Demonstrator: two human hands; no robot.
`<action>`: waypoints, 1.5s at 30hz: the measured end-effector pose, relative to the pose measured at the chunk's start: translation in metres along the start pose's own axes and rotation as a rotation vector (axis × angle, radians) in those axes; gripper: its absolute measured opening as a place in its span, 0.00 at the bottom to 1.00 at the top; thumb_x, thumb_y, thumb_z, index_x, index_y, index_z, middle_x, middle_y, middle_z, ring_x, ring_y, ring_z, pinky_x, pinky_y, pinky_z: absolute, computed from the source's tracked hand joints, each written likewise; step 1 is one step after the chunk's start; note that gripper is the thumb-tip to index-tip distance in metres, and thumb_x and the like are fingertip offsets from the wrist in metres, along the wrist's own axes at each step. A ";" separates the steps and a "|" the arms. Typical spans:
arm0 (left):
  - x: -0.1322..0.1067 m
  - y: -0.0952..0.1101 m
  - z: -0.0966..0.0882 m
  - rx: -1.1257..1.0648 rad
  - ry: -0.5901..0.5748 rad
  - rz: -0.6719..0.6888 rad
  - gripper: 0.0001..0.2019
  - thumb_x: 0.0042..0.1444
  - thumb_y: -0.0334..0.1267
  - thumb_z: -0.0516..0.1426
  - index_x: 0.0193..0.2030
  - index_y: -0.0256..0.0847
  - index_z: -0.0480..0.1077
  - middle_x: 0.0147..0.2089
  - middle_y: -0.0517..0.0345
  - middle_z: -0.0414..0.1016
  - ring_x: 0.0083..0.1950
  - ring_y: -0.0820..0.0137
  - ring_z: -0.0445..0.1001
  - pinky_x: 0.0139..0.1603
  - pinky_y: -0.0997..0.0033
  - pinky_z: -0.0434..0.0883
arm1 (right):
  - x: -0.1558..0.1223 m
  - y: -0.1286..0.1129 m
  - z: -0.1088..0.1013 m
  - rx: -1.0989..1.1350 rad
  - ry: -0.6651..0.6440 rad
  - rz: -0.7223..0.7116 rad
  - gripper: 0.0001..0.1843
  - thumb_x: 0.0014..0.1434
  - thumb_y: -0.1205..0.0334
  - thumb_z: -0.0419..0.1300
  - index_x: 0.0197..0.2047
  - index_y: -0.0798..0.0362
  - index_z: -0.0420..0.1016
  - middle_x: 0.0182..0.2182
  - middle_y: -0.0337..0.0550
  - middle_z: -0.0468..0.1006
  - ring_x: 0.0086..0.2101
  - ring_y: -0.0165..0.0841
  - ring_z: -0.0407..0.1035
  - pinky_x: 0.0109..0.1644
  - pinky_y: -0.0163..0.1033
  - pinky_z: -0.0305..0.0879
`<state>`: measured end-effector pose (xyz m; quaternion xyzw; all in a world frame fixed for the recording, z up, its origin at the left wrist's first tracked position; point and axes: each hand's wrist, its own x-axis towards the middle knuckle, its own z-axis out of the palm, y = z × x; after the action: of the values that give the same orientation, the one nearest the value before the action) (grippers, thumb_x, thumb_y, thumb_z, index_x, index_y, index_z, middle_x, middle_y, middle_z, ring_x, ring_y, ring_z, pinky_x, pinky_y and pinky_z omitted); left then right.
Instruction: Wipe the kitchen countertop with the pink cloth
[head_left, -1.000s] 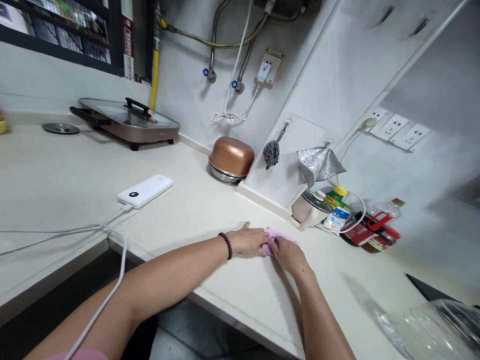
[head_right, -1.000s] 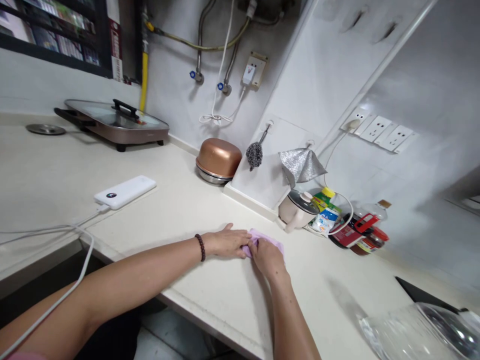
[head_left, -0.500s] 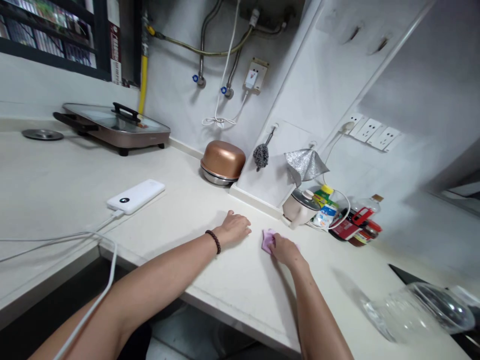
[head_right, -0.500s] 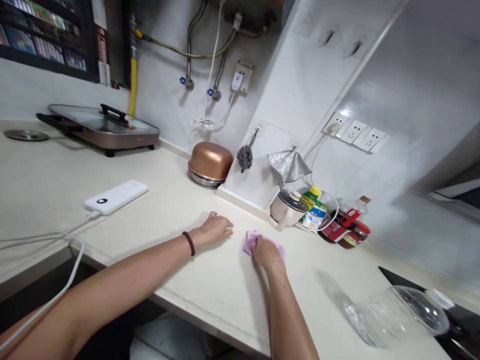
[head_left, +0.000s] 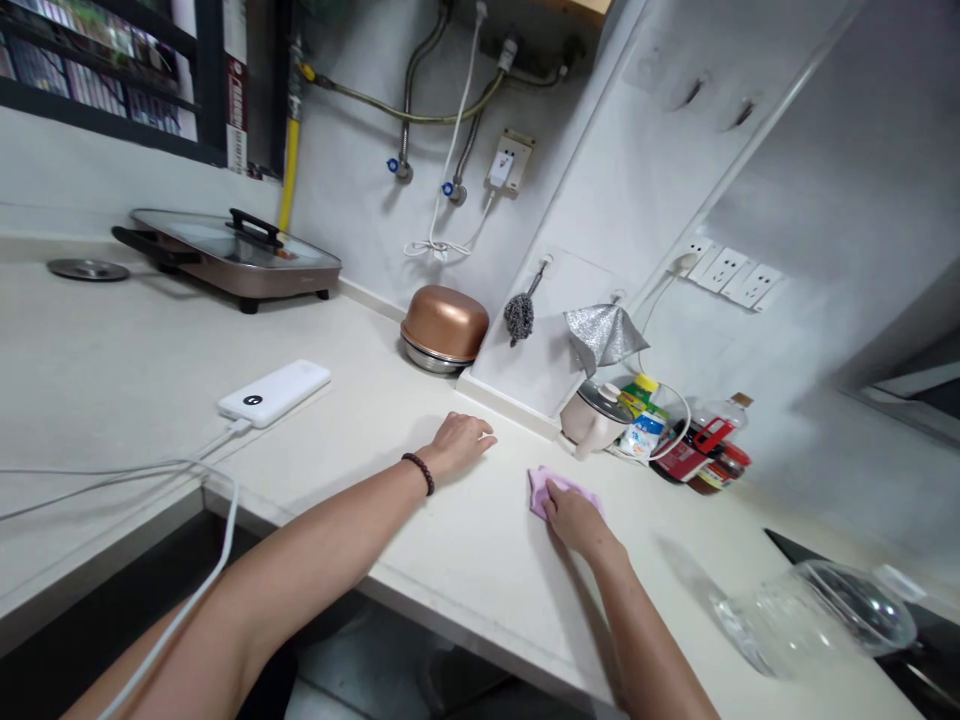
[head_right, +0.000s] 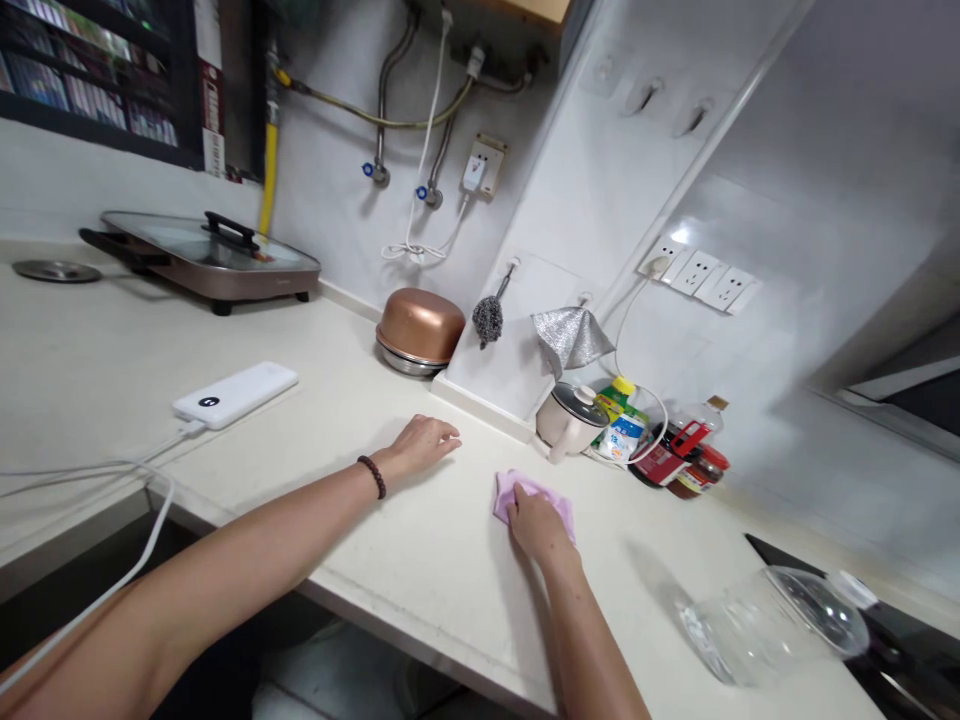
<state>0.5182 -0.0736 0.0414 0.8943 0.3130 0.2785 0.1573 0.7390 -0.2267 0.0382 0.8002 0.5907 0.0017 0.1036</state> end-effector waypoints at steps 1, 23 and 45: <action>0.000 0.000 0.000 -0.023 0.007 0.007 0.18 0.64 0.45 0.51 0.45 0.40 0.79 0.47 0.52 0.82 0.49 0.63 0.77 0.51 0.66 0.65 | -0.011 0.000 0.005 -0.007 0.003 -0.005 0.28 0.71 0.57 0.41 0.70 0.57 0.58 0.54 0.59 0.75 0.53 0.44 0.69 0.54 0.42 0.58; 0.003 0.006 0.004 0.114 -0.004 -0.102 0.15 0.60 0.41 0.52 0.31 0.39 0.79 0.34 0.46 0.81 0.37 0.61 0.78 0.36 0.67 0.65 | 0.096 -0.008 -0.008 0.017 0.074 0.055 0.30 0.71 0.50 0.39 0.69 0.52 0.60 0.61 0.57 0.70 0.60 0.45 0.64 0.59 0.47 0.57; 0.007 0.007 -0.005 -0.004 -0.032 0.019 0.17 0.65 0.39 0.48 0.32 0.39 0.76 0.38 0.49 0.81 0.42 0.63 0.77 0.43 0.68 0.67 | 0.044 -0.077 -0.011 0.024 0.137 -0.113 0.28 0.70 0.51 0.43 0.67 0.53 0.63 0.53 0.60 0.76 0.52 0.47 0.71 0.56 0.47 0.60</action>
<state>0.5232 -0.0743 0.0513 0.9013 0.3013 0.2662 0.1613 0.6778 -0.1617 0.0308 0.7649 0.6405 0.0434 0.0533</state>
